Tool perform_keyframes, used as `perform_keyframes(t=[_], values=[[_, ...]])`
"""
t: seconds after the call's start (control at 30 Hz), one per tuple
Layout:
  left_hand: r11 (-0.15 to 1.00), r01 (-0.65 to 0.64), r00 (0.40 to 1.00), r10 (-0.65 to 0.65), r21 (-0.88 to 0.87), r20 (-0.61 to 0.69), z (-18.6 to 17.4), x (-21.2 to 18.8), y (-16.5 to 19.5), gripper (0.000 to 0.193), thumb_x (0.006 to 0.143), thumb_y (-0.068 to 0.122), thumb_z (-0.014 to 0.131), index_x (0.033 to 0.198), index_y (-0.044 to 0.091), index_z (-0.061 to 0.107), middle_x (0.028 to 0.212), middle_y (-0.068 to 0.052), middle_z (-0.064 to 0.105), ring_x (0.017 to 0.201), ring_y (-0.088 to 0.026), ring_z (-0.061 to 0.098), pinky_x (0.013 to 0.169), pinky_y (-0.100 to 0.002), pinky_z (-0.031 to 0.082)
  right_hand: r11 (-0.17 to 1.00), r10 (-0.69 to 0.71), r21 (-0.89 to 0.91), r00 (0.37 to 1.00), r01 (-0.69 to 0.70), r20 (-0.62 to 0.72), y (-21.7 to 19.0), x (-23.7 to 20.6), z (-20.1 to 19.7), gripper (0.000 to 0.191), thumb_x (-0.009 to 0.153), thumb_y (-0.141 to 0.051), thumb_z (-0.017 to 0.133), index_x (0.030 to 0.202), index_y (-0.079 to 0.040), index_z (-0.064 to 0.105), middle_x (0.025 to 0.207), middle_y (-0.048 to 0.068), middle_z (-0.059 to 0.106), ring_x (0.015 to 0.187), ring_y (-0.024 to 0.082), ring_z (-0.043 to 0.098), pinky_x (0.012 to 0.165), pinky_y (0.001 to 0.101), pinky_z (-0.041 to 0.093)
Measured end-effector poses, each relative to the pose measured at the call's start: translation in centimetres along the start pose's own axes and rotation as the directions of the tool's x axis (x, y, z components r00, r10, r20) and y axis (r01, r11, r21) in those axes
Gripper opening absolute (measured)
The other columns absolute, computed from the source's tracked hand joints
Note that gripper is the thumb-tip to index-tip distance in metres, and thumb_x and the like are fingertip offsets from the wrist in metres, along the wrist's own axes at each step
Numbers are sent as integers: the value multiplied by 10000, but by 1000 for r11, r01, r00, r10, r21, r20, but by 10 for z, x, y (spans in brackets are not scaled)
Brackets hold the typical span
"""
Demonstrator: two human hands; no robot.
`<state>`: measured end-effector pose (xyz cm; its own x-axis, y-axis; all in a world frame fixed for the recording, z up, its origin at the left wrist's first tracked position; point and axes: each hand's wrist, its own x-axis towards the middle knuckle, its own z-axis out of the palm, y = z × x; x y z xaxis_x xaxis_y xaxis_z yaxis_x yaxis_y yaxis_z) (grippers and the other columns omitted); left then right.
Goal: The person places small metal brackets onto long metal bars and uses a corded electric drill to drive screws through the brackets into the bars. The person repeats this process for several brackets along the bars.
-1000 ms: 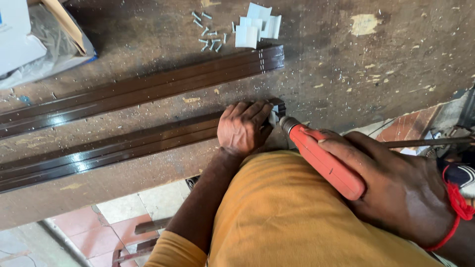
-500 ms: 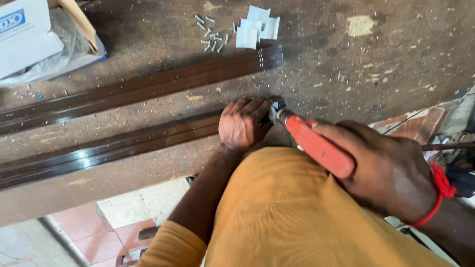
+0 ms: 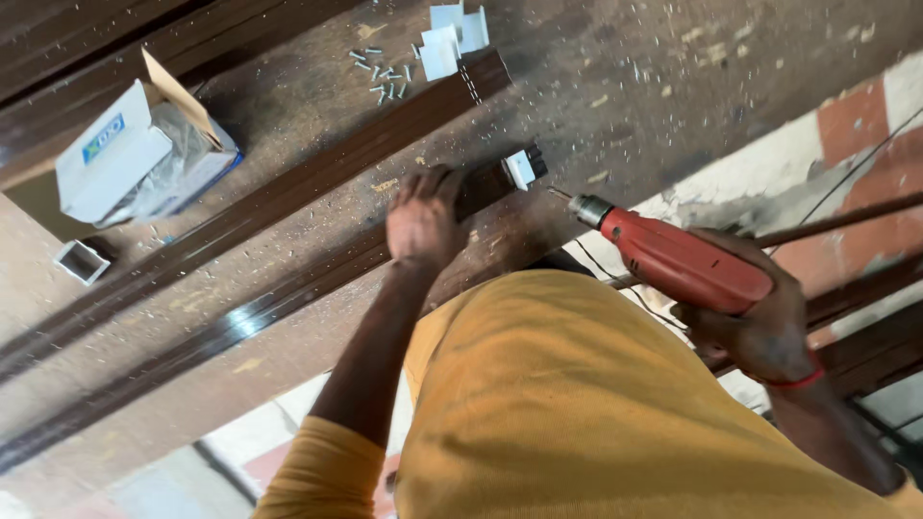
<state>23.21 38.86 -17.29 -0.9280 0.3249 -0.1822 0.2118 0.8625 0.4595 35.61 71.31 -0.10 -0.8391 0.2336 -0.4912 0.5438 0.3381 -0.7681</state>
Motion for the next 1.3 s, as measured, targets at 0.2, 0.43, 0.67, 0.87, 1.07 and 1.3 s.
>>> perform_keyframes(t=[0.2,0.43,0.67,0.87,1.07,1.3], values=[[996,18,1000,-17,91,-21,-10,-40,-38,730,755,420,877,1381,172,595,1275,-127,627,1187,-354,602,978,-507,532,980,-59,189,998,65,-34,41,-30,65,764,702,64,793,1431,-11,578,1191,70,711,882,91,660,679,267,565],[977,28,997,-42,209,64,-2,-40,-41,734,811,514,838,1388,141,578,1311,-192,597,1202,-378,583,917,-500,571,944,-66,324,997,71,-25,45,-36,98,765,695,-17,797,1426,-30,572,1224,88,718,939,142,702,734,304,595],[975,77,990,-99,211,97,-10,-38,-40,783,784,542,826,1427,216,524,1373,-161,540,1288,-371,530,927,-493,580,942,-336,-59,934,331,-125,33,-33,109,741,721,-73,848,1412,-11,587,1306,125,695,1171,175,672,991,321,553],[972,113,979,-145,207,145,-15,-38,-36,783,802,549,813,1446,226,505,1402,-161,519,1305,-368,517,934,-502,574,904,-406,-213,901,371,-152,27,-39,113,730,746,-85,848,1426,-36,589,1321,117,708,1174,156,690,1013,318,556],[970,109,978,-143,217,150,-14,-37,-35,783,799,559,807,1442,227,508,1413,-146,510,1316,-366,507,932,-488,577,935,-338,-163,932,315,-133,26,-38,108,755,726,-95,869,1423,-34,585,1309,124,706,1183,163,682,1014,322,552],[971,102,979,-137,215,153,-10,-35,-39,760,816,549,795,1441,217,516,1356,-136,533,1259,-341,533,882,-461,596,934,-356,-75,930,350,-95,29,-37,103,748,740,-91,870,1427,-15,583,1324,133,691,1197,172,667,1016,329,552]])
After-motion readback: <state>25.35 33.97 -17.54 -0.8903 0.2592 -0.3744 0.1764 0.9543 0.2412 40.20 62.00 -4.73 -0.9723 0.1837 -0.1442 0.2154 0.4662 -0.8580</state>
